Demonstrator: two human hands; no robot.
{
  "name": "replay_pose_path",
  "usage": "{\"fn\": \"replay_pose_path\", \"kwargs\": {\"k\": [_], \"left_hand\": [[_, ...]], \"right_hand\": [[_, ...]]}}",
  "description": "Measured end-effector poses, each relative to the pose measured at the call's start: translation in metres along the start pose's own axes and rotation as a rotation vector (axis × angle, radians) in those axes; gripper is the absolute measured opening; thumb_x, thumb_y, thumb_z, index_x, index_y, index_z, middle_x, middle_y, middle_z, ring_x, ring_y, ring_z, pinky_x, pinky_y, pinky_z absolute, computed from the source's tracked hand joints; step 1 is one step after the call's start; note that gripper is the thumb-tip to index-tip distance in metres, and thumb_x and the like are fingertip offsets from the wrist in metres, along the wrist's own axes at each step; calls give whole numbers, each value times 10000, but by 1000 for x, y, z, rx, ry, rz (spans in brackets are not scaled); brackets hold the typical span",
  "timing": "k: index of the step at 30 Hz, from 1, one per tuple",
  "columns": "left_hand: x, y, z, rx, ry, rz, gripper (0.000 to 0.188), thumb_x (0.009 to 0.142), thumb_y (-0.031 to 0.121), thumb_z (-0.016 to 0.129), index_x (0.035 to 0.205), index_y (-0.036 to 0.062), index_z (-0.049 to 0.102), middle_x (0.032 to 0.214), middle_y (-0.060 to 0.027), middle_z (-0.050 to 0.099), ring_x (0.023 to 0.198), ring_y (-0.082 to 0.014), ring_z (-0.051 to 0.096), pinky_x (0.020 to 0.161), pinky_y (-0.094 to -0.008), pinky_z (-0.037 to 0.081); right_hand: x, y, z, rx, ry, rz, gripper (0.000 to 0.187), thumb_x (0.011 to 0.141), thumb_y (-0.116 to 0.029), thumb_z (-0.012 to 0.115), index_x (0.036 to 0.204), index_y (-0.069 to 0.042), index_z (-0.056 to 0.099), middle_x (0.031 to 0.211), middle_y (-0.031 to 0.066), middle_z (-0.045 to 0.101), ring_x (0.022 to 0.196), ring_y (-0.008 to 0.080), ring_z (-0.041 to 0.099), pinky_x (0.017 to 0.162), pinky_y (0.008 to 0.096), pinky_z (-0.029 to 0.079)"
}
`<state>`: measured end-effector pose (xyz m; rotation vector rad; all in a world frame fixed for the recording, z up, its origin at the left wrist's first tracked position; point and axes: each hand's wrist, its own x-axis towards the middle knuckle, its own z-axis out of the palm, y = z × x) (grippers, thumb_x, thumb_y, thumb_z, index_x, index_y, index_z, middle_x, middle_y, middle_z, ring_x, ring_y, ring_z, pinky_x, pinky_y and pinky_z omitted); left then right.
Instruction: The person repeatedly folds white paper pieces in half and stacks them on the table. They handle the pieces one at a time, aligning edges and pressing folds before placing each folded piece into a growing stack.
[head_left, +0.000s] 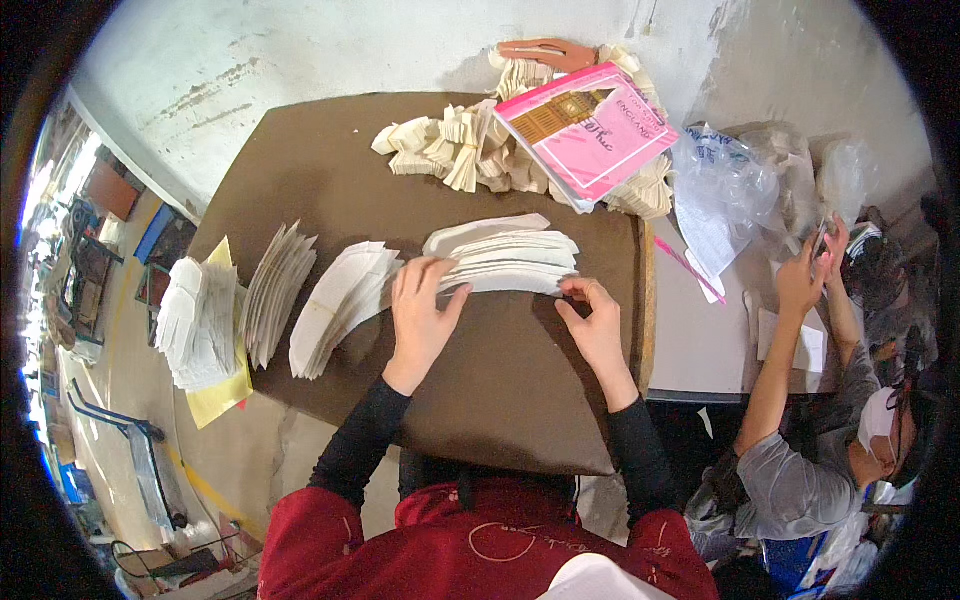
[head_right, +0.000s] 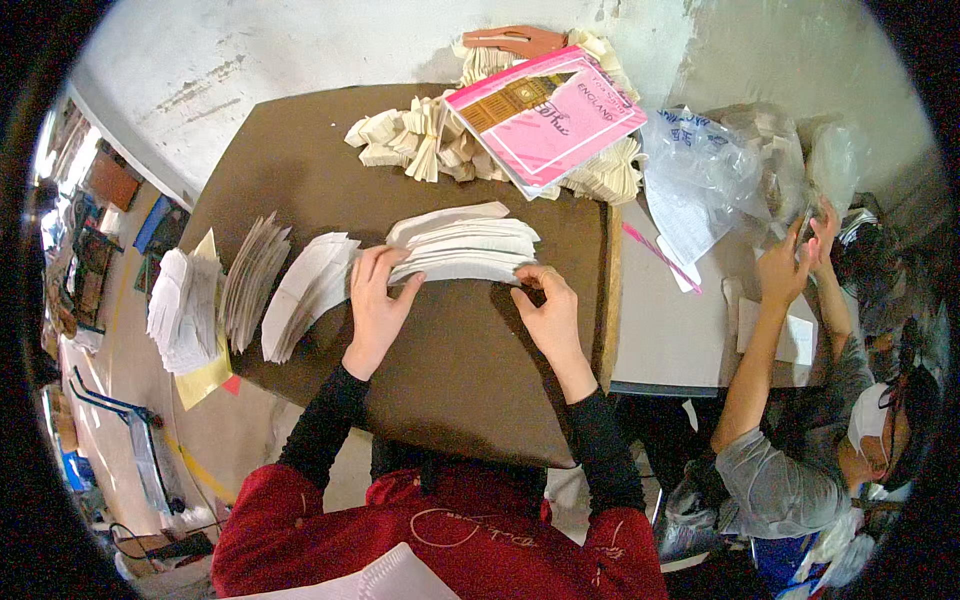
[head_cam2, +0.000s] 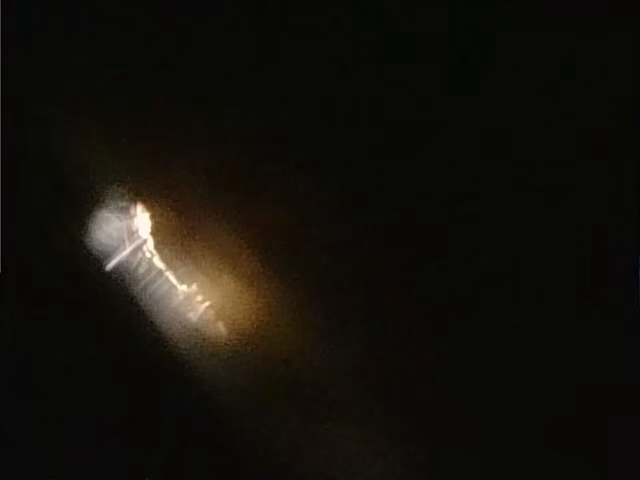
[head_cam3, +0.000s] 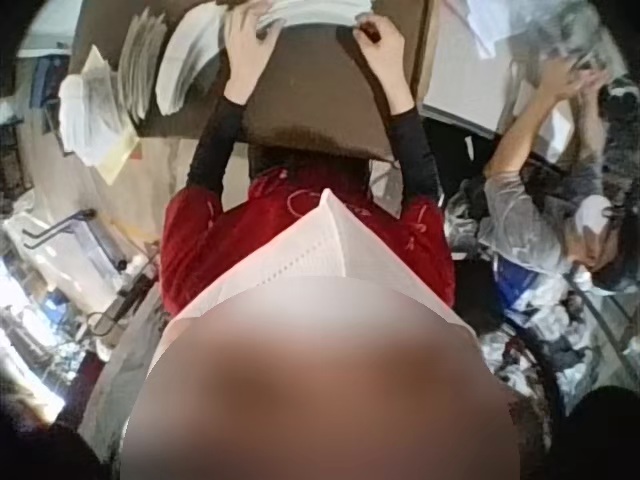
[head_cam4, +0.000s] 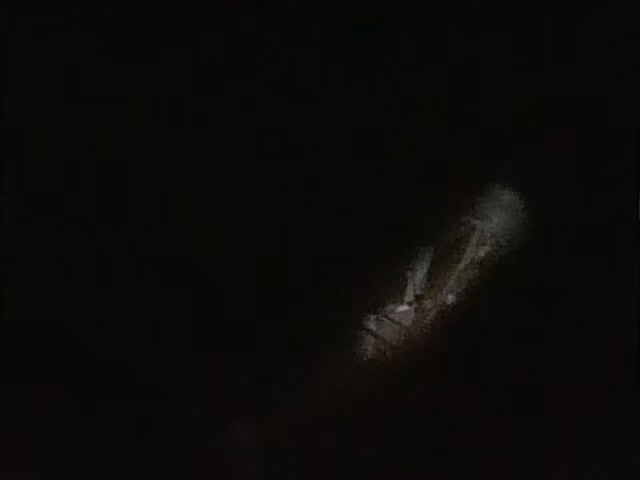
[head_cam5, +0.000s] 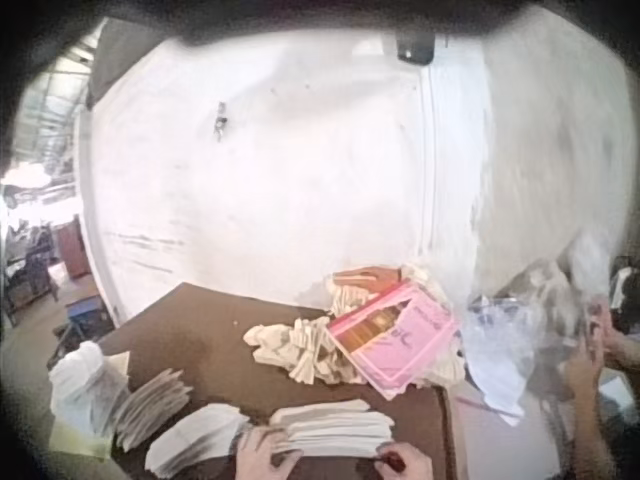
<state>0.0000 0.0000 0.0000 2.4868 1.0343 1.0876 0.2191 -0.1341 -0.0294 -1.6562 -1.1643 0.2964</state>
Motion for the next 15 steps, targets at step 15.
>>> {"fn": "replay_pose_path", "kwargs": {"k": [15], "left_hand": [[4, -1, -7, -144, -145, 114, 443, 789, 40, 737, 1223, 74, 660, 1161, -108, 568, 1017, -276, 579, 927, -384, 463]], "right_hand": [[-5, -33, 8, 46, -330, -276, 231, 828, -69, 727, 1055, -28, 737, 804, 143, 682, 755, 269, 612, 782, 368, 493]]}}
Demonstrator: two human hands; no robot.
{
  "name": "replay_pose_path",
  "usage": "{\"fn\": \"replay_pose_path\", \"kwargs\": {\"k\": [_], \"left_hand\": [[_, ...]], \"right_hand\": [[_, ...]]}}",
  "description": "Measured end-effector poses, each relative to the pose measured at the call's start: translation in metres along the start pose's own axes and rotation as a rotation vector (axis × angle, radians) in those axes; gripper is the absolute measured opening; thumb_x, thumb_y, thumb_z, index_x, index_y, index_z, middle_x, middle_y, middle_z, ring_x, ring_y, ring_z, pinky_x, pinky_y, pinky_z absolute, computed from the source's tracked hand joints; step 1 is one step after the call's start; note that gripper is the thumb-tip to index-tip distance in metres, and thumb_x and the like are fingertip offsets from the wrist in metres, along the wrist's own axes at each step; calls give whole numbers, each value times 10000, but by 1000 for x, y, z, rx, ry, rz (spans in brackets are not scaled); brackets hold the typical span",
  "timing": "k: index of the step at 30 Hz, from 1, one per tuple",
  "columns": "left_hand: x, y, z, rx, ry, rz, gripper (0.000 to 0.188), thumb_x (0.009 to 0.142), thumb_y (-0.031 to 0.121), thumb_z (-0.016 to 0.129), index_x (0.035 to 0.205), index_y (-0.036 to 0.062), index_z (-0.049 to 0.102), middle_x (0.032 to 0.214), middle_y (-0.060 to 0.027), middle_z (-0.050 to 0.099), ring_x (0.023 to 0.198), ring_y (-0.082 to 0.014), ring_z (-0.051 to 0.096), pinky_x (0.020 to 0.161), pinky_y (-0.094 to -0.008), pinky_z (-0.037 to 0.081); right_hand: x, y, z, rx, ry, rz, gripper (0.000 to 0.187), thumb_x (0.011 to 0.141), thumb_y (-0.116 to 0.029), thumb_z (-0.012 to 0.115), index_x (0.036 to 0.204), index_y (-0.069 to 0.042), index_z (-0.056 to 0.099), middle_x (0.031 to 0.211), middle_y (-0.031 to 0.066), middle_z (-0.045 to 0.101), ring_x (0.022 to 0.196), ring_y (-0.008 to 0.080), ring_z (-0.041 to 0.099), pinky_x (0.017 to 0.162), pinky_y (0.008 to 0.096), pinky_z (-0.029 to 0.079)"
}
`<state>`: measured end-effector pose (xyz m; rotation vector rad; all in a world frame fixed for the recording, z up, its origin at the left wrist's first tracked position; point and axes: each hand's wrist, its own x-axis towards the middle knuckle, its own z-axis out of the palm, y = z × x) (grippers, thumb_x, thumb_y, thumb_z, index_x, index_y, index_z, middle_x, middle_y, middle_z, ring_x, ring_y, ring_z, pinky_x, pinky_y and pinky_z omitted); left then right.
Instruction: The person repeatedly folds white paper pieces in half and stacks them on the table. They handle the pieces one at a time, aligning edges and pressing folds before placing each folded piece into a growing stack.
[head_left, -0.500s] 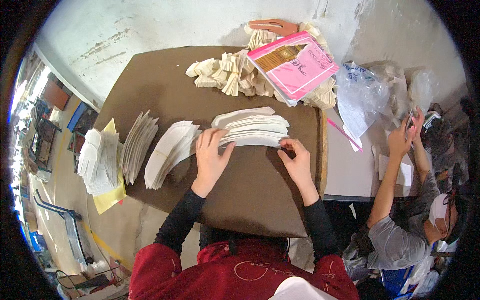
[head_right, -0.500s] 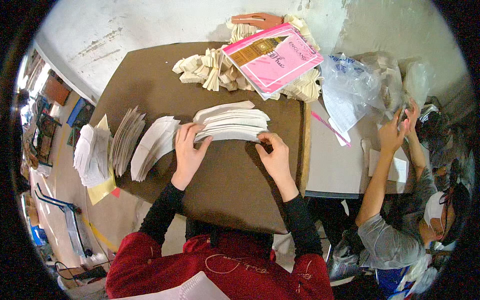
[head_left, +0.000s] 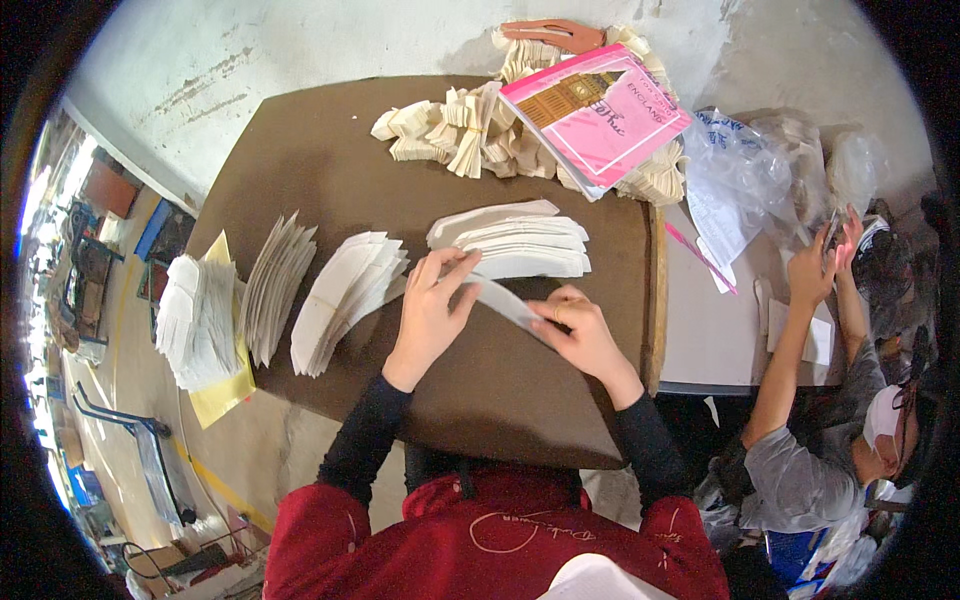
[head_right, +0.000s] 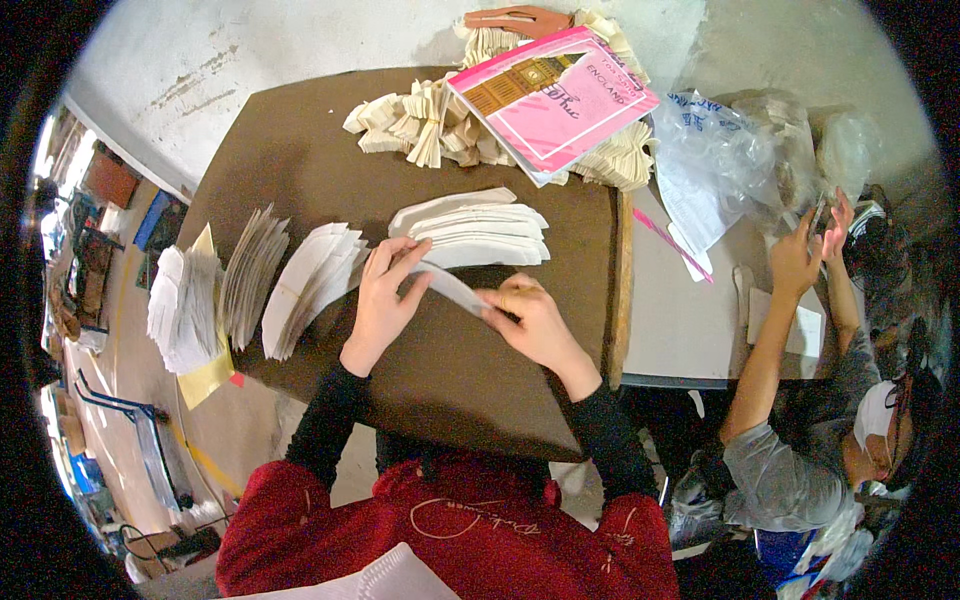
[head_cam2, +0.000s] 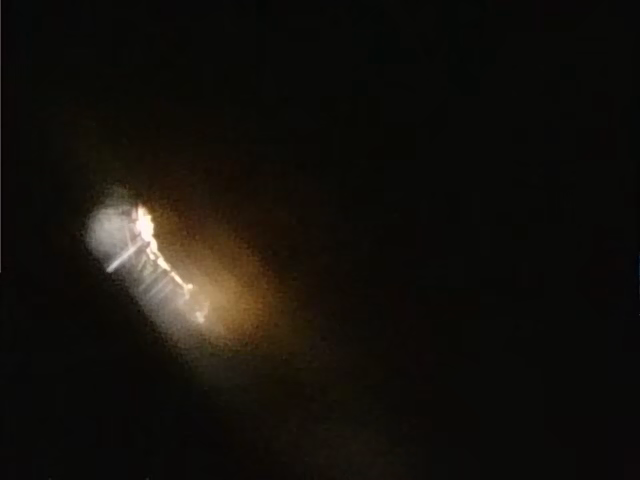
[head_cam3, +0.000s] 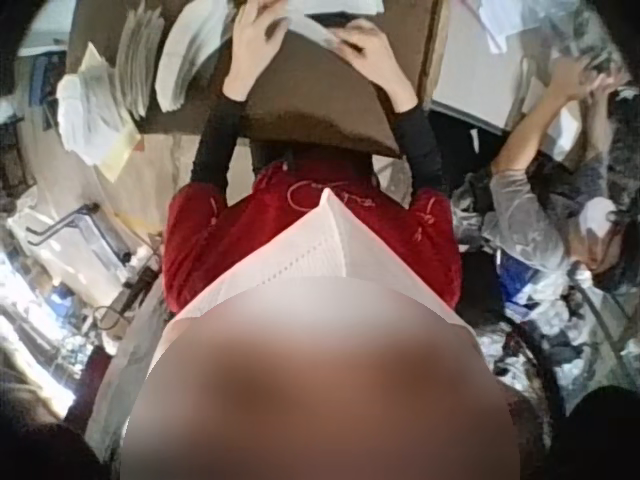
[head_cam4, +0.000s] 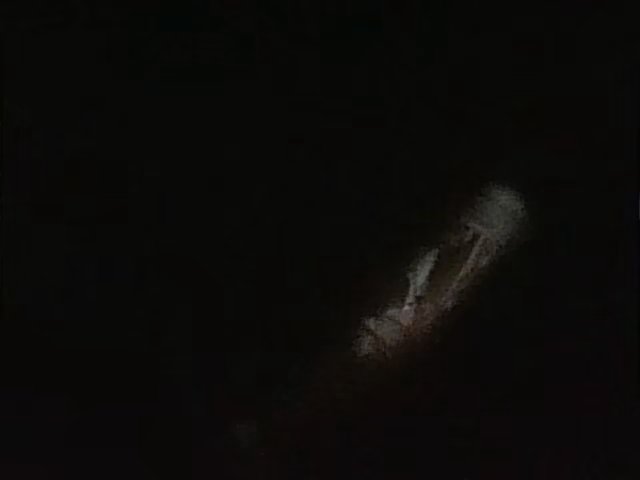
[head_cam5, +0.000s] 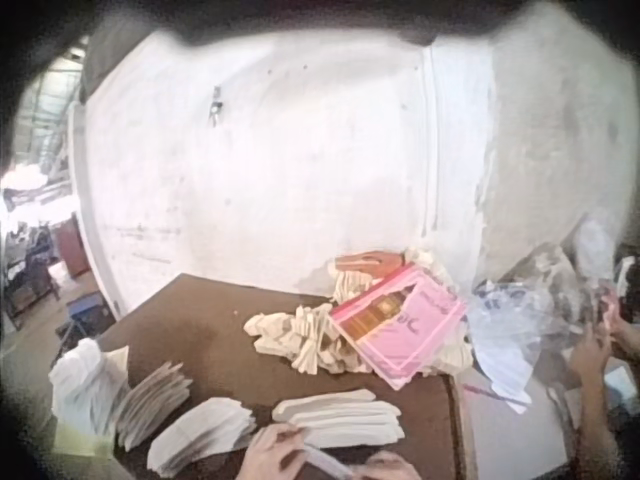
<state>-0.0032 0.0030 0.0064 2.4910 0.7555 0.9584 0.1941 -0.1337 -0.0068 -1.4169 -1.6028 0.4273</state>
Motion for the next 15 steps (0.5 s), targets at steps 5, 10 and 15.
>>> {"fn": "replay_pose_path", "kwargs": {"k": [5, 10, 15], "left_hand": [[-14, 4, -22, 41, -51, 13, 442, 754, 94, 775, 1186, 164, 710, 1412, -102, 507, 1377, -369, 378, 1135, -469, 317], [-34, -1, -25, -82, -187, -121, 314, 720, 143, 812, 1026, 117, 749, 1345, -106, 537, 1227, -341, 476, 1058, -440, 372], [-30, -9, -23, -41, -73, -121, 324, 770, 164, 789, 1062, 74, 682, 1247, -109, 577, 1138, -316, 536, 975, -421, 425]], "right_hand": [[-13, -4, -15, 116, -13, 33, 213, 831, -29, 699, 1038, -2, 738, 692, 121, 651, 646, 216, 570, 721, 363, 467], [-29, -1, -23, 178, 70, 113, 194, 843, 22, 659, 1020, 14, 738, 732, 100, 669, 667, 198, 564, 696, 338, 454], [-27, 2, -26, 86, 109, 283, 193, 825, 25, 674, 999, -12, 749, 777, 87, 686, 761, 203, 587, 741, 323, 454]]}}
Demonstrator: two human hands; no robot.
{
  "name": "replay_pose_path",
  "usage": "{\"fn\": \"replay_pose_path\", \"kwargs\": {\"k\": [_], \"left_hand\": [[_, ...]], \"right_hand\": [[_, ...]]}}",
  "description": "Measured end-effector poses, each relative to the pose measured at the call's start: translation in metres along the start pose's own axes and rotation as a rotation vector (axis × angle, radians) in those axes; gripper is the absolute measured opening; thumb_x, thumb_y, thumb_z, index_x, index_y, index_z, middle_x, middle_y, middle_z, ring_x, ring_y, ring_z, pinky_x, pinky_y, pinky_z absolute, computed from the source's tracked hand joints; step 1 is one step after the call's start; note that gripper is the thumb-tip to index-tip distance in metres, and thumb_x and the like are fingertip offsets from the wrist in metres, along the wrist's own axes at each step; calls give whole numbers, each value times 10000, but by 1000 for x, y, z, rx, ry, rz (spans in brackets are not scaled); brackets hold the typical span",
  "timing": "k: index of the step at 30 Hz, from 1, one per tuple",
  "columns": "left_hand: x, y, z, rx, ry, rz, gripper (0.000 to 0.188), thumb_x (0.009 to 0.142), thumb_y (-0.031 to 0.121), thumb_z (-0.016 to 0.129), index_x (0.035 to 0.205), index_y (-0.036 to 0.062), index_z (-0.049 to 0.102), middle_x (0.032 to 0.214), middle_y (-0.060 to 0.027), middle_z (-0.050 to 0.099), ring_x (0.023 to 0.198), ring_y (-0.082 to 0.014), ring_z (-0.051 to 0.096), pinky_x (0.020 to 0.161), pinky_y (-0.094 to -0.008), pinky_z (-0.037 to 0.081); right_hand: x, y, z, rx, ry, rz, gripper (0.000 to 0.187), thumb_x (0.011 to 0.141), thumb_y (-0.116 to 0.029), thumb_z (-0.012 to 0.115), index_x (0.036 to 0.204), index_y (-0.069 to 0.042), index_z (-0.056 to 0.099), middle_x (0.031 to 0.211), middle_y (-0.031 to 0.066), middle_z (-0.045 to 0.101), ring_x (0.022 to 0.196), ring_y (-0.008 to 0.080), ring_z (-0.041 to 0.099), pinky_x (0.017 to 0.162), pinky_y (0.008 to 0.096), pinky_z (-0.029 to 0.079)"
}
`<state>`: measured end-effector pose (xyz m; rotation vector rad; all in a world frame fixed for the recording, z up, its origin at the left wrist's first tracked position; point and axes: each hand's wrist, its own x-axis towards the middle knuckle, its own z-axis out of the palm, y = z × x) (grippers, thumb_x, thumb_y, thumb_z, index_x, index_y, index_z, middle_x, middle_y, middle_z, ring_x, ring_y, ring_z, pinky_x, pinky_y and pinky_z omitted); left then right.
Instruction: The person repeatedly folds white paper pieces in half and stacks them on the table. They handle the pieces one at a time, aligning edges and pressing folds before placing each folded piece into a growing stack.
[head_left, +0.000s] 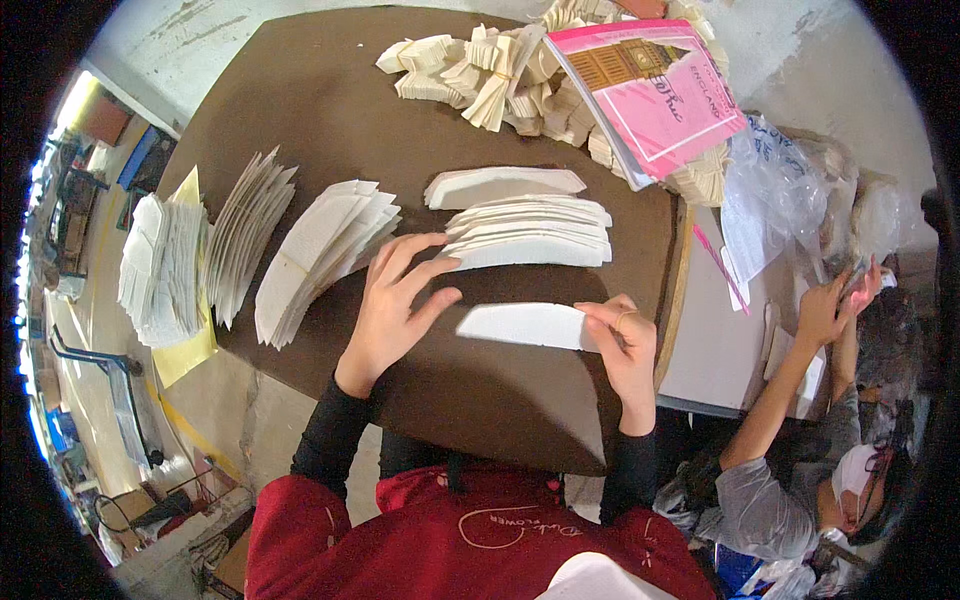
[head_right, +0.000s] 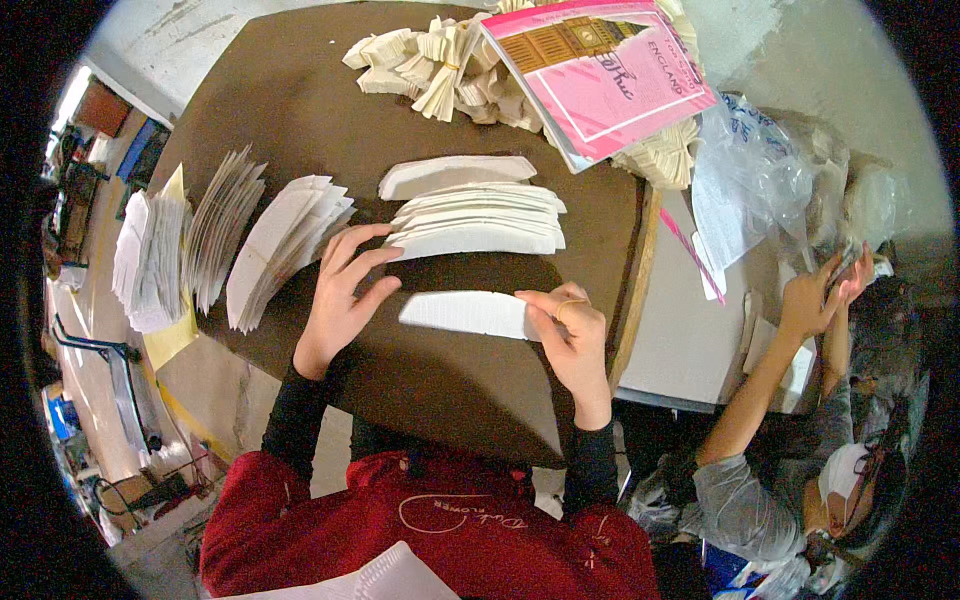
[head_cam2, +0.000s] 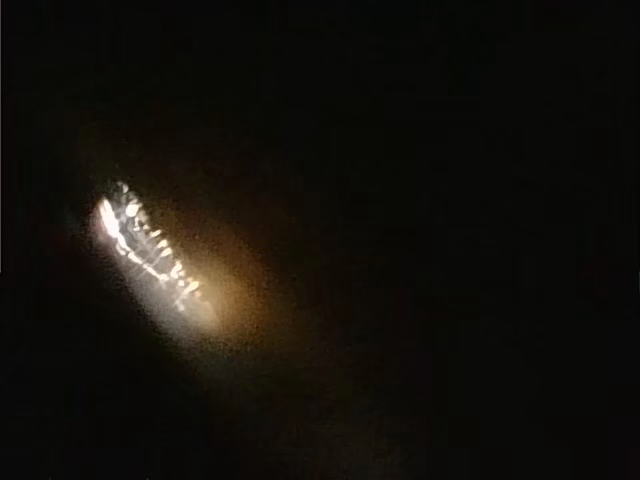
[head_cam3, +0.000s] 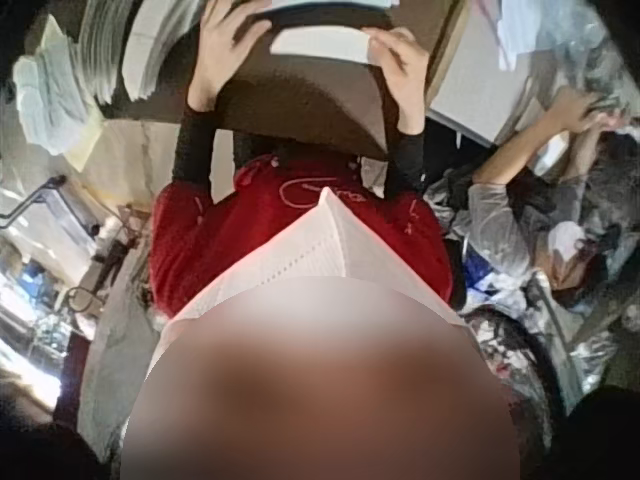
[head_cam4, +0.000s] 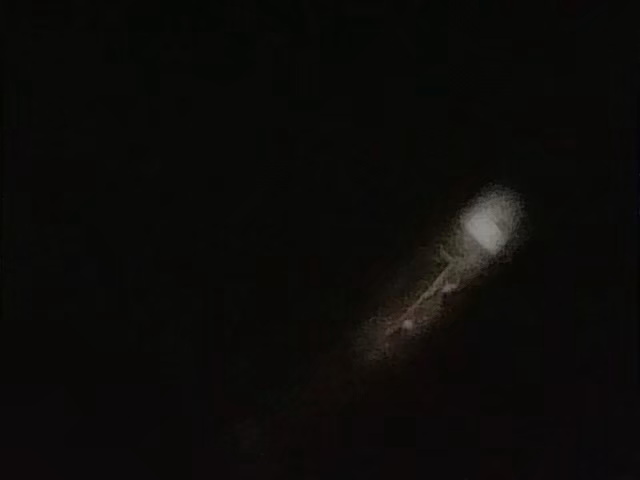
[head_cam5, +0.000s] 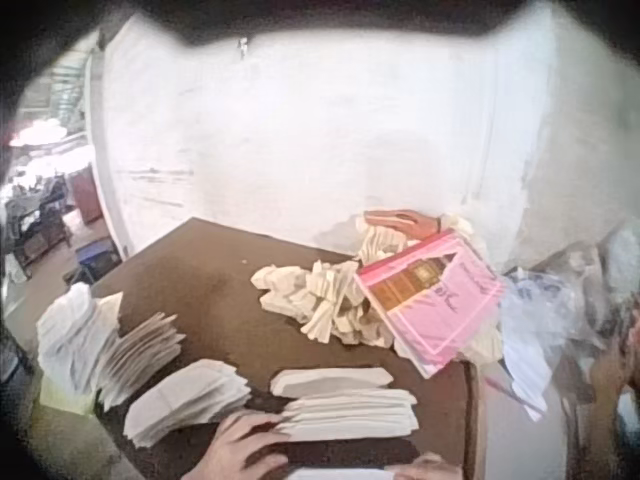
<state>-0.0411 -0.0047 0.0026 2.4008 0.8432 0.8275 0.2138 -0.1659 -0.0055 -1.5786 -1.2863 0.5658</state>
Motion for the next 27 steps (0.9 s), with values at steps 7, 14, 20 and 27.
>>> {"fn": "replay_pose_path", "kwargs": {"k": [7, 14, 20, 27], "left_hand": [[4, 2, 11, -124, 148, -183, 221, 806, -19, 739, 989, 28, 625, 926, -95, 631, 805, -192, 645, 700, -294, 527], [4, 0, 14, -143, 170, -183, 208, 805, -43, 732, 991, 3, 651, 960, -103, 643, 828, -184, 672, 720, -282, 543], [2, -1, 10, -54, 135, -185, 283, 800, -25, 742, 1074, 25, 686, 1033, -110, 646, 900, -224, 680, 766, -309, 539], [6, 3, 9, -206, 139, -218, 490, 806, 4, 744, 1273, 90, 625, 1288, -142, 567, 1101, -286, 625, 895, -355, 528]], "right_hand": [[13, 2, 2, -296, 243, -26, 293, 828, -1, 690, 1116, -54, 696, 1084, 127, 661, 972, 286, 635, 883, 361, 495], [37, -1, 18, -151, 197, 162, 286, 787, 0, 741, 1057, -6, 646, 1088, 128, 668, 987, 222, 643, 896, 330, 497], [30, -4, 19, -181, 72, 20, 227, 760, -33, 784, 879, -20, 591, 1144, 173, 653, 1091, 300, 636, 913, 366, 495], [20, -6, 21, 13, -56, -30, 145, 801, 10, 723, 851, -52, 602, 950, 99, 735, 924, 271, 709, 864, 417, 515]]}}
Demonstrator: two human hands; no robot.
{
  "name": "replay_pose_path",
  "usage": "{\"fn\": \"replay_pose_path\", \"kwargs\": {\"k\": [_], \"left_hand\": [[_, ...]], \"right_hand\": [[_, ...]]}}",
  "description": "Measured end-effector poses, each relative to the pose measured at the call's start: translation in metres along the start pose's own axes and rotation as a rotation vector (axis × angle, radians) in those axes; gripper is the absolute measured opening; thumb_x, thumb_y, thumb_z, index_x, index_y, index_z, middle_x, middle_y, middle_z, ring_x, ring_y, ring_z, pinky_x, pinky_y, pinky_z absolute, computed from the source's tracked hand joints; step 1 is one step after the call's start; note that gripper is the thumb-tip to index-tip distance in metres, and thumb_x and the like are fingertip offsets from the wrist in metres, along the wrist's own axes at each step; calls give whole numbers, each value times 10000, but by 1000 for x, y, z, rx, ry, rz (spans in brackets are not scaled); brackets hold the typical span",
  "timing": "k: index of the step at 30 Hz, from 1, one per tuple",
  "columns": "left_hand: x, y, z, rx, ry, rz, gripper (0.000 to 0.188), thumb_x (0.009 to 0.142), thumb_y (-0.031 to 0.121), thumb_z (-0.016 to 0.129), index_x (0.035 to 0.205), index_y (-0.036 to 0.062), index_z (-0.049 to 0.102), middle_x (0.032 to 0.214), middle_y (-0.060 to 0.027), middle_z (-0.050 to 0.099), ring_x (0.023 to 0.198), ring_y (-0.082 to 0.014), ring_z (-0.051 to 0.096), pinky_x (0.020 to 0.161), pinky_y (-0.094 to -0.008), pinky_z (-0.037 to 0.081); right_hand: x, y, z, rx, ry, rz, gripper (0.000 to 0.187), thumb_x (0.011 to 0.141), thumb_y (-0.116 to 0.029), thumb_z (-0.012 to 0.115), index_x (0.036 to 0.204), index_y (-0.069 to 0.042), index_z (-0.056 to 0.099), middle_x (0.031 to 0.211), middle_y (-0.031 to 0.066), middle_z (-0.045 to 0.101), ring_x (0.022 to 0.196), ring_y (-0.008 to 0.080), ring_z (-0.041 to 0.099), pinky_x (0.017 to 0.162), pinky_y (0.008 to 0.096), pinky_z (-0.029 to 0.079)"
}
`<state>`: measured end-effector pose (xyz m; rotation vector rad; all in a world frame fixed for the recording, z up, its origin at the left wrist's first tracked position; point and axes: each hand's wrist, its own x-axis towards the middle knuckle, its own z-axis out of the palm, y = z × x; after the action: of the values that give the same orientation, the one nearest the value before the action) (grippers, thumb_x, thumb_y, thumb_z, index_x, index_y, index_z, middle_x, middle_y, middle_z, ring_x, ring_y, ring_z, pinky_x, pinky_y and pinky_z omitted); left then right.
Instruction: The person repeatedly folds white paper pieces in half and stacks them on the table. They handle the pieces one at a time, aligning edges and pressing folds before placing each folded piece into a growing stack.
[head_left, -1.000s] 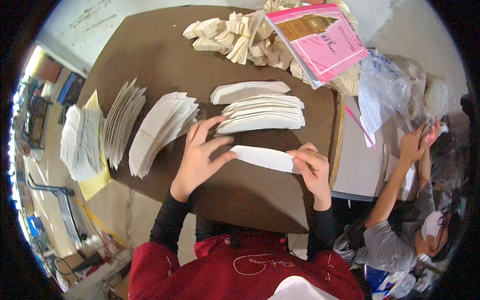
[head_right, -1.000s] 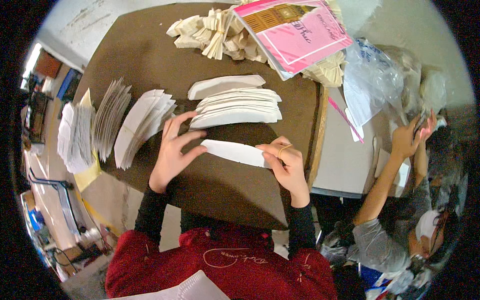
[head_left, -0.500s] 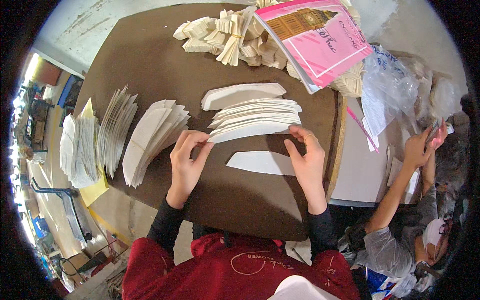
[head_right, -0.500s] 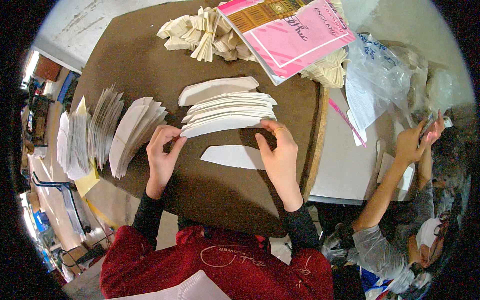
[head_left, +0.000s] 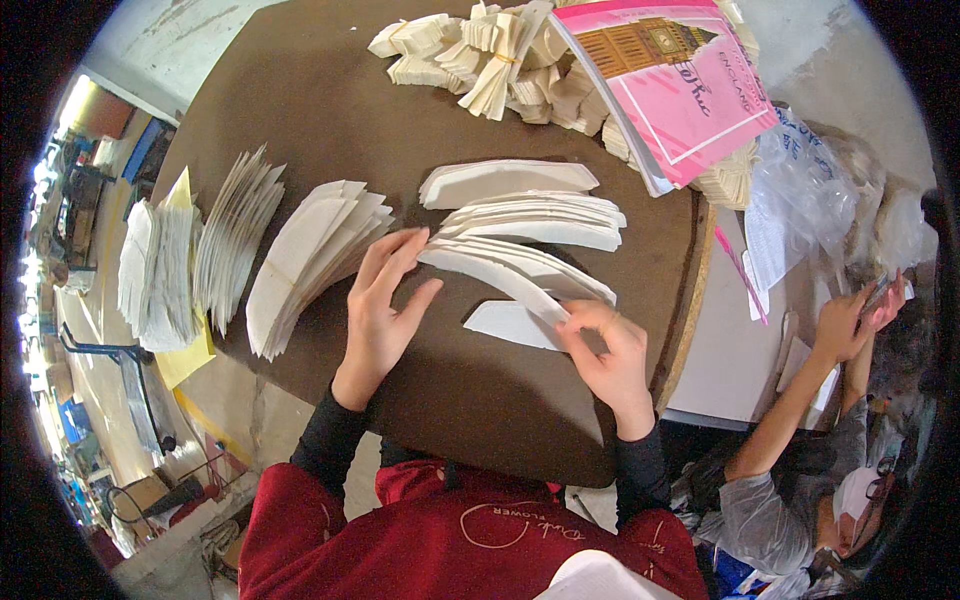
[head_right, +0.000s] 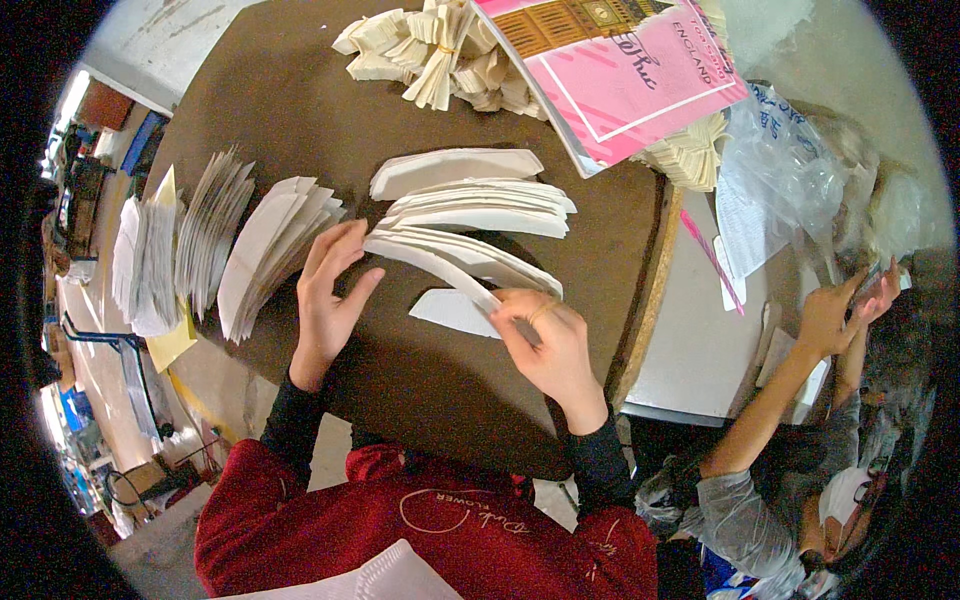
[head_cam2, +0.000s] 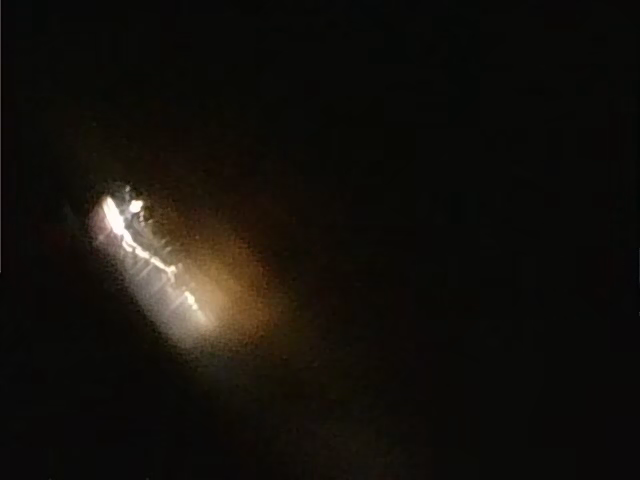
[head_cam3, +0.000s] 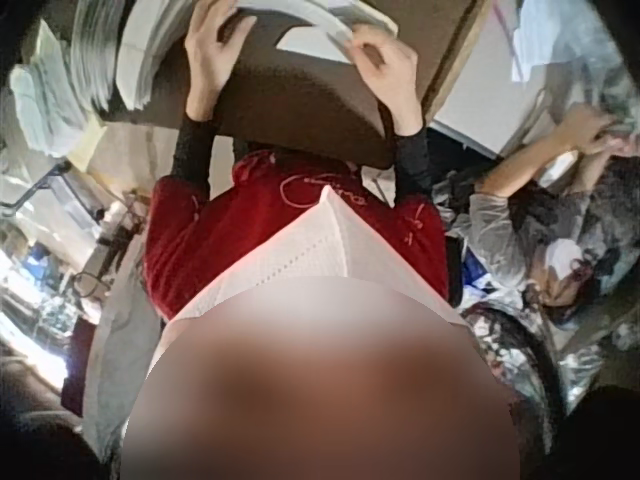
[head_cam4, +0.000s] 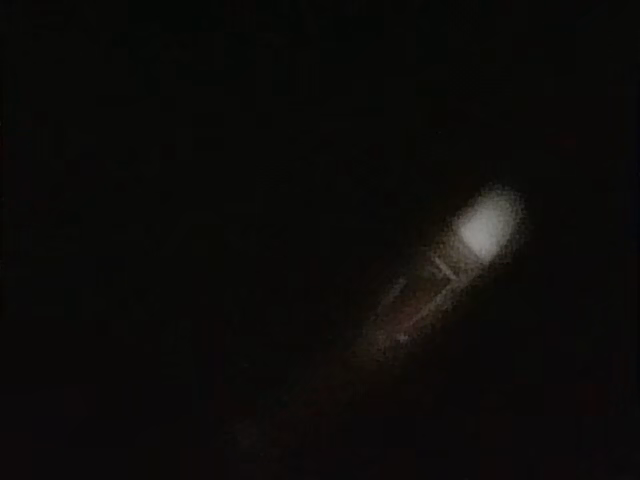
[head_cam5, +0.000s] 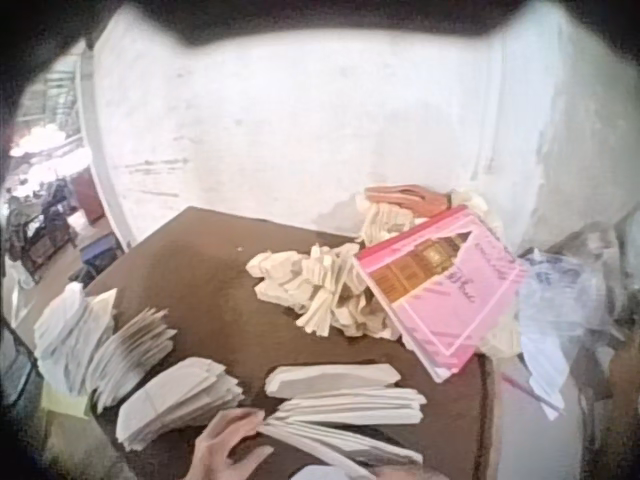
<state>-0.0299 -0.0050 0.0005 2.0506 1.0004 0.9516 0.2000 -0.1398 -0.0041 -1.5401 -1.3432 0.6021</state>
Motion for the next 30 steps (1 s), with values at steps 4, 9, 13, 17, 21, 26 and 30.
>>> {"fn": "replay_pose_path", "kwargs": {"k": [4, 9, 13, 17, 21, 26, 30], "left_hand": [[-2, -2, -1, 91, -177, 133, 599, 804, 16, 741, 1361, 156, 570, 1449, -156, 456, 1209, -342, 567, 981, -400, 505], [-2, -8, -3, 50, -245, 173, 493, 771, 14, 753, 1226, 182, 669, 1495, -158, 420, 1357, -374, 445, 1075, -433, 422], [-2, -8, -4, 174, -180, 212, 348, 743, 8, 764, 1050, 168, 728, 1478, -154, 442, 1352, -357, 451, 1056, -422, 421], [-7, -3, -5, 280, -25, 300, 223, 744, 33, 774, 937, 136, 729, 1335, -108, 581, 1189, -303, 575, 946, -408, 468], [-6, -2, -4, 145, -107, 279, 148, 802, 17, 723, 943, 56, 704, 1058, -68, 711, 999, -263, 663, 881, -360, 497], [-3, -4, 0, 122, -148, 241, 158, 823, 19, 704, 959, 50, 630, 1125, -84, 701, 1037, -290, 653, 898, -390, 493], [-6, -6, -2, -78, -205, 152, 157, 845, 36, 683, 928, 44, 549, 1184, -122, 683, 1072, -321, 644, 939, -410, 477]], "right_hand": [[1, 1, -7, 28, -69, -212, 196, 794, 31, 710, 954, -68, 654, 1014, 97, 742, 994, 248, 702, 972, 463, 454], [2, -1, -9, -30, -215, -53, 263, 810, -24, 712, 1066, -82, 692, 1137, 82, 718, 1156, 244, 635, 1180, 522, 161], [2, -4, -4, -220, -234, -42, 403, 834, -118, 720, 1228, -107, 638, 1327, 101, 624, 1306, 235, 527, 1177, 598, -41], [0, -4, -3, -417, -168, -62, 514, 816, -270, 759, 1298, -169, 611, 1578, 117, 336, 1471, 348, 254, 1130, 656, -112], [0, 2, -4, -525, -171, -93, 438, 806, -225, 748, 1236, -218, 664, 1625, 93, 239, 1487, 401, 167, 1136, 667, -82], [-1, 6, -3, -516, -65, -139, 329, 791, -123, 720, 1110, -206, 730, 1584, 78, 325, 1445, 370, 268, 1155, 654, 8], [-1, 4, -5, -366, 64, -237, 265, 797, -77, 714, 1052, -144, 743, 1382, 89, 560, 1267, 309, 505, 1103, 561, 297]]}}
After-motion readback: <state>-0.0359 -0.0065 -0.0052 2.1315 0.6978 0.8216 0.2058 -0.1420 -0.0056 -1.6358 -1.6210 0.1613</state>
